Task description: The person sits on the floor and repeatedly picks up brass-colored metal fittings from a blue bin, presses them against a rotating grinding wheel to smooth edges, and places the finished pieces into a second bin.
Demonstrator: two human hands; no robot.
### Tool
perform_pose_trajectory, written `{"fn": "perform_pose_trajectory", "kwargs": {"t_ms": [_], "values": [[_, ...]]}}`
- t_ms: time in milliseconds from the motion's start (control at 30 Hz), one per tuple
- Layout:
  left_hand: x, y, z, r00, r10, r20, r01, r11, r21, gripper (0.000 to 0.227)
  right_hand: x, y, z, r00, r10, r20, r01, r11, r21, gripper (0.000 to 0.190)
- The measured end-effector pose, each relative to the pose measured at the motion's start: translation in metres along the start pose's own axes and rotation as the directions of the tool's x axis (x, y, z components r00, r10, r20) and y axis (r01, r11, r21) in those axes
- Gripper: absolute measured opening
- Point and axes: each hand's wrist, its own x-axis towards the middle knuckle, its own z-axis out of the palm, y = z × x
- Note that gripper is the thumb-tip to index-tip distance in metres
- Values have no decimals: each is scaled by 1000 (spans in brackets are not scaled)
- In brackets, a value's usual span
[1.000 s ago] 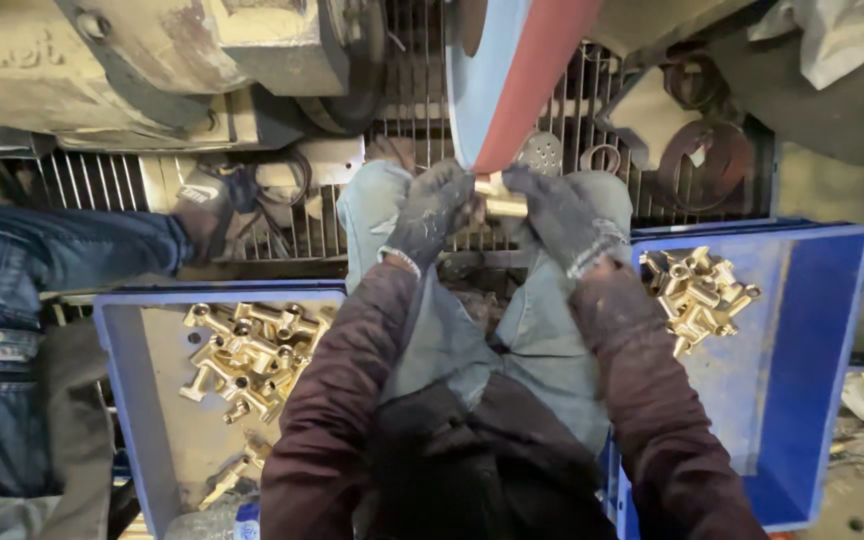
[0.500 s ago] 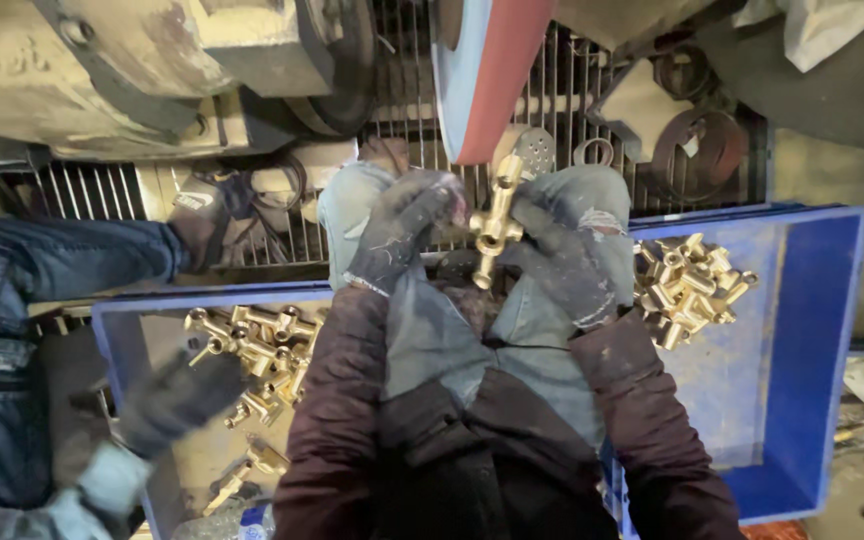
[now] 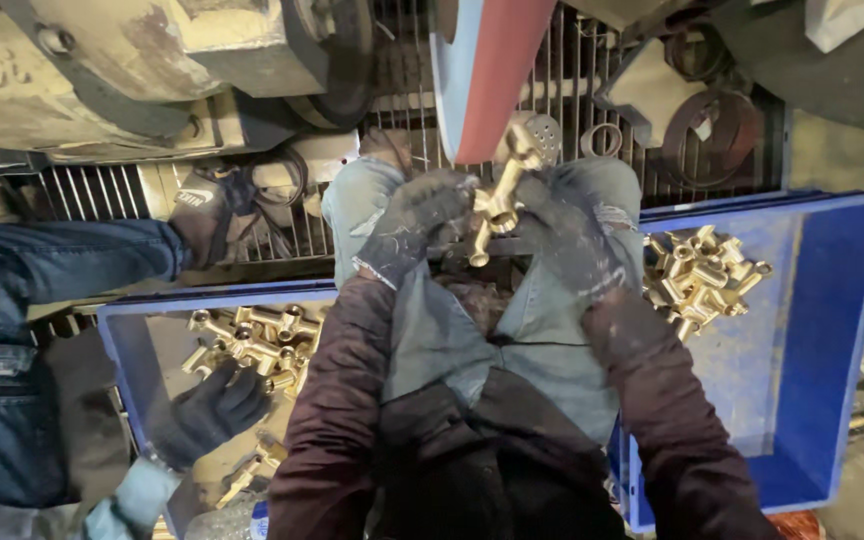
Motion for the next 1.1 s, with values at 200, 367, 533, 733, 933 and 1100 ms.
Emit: {"fn": "perform_pose_trajectory", "kwargs": {"t_ms": [200, 367, 533, 733, 933, 1100], "values": [[15, -2, 0, 993, 74, -94, -66, 995, 80, 17, 36, -6, 9, 958, 236, 165, -278, 905, 323, 33], [21, -16, 2, 983, 50, -176, -62, 996, -63, 12, 52, 5, 16, 944, 189, 271, -250, 944, 215, 35], [34, -24, 1, 965, 78, -249, -112, 986, -124, 8, 62, 18, 10, 958, 195, 211, -220, 970, 104, 30], [41, -35, -3, 972, 147, -186, -185, 960, -210, 15, 69, 37, 4, 990, 70, 120, -33, 958, -286, 24], [47, -44, -11, 965, 132, -226, -170, 972, -159, 10, 81, 72, 12, 919, 391, 49, -368, 896, -248, 34], [49, -47, -15, 878, 423, -225, -359, 892, 275, 8, 96, 116, 4, 980, -1, 199, 152, 650, -745, 30]]}}
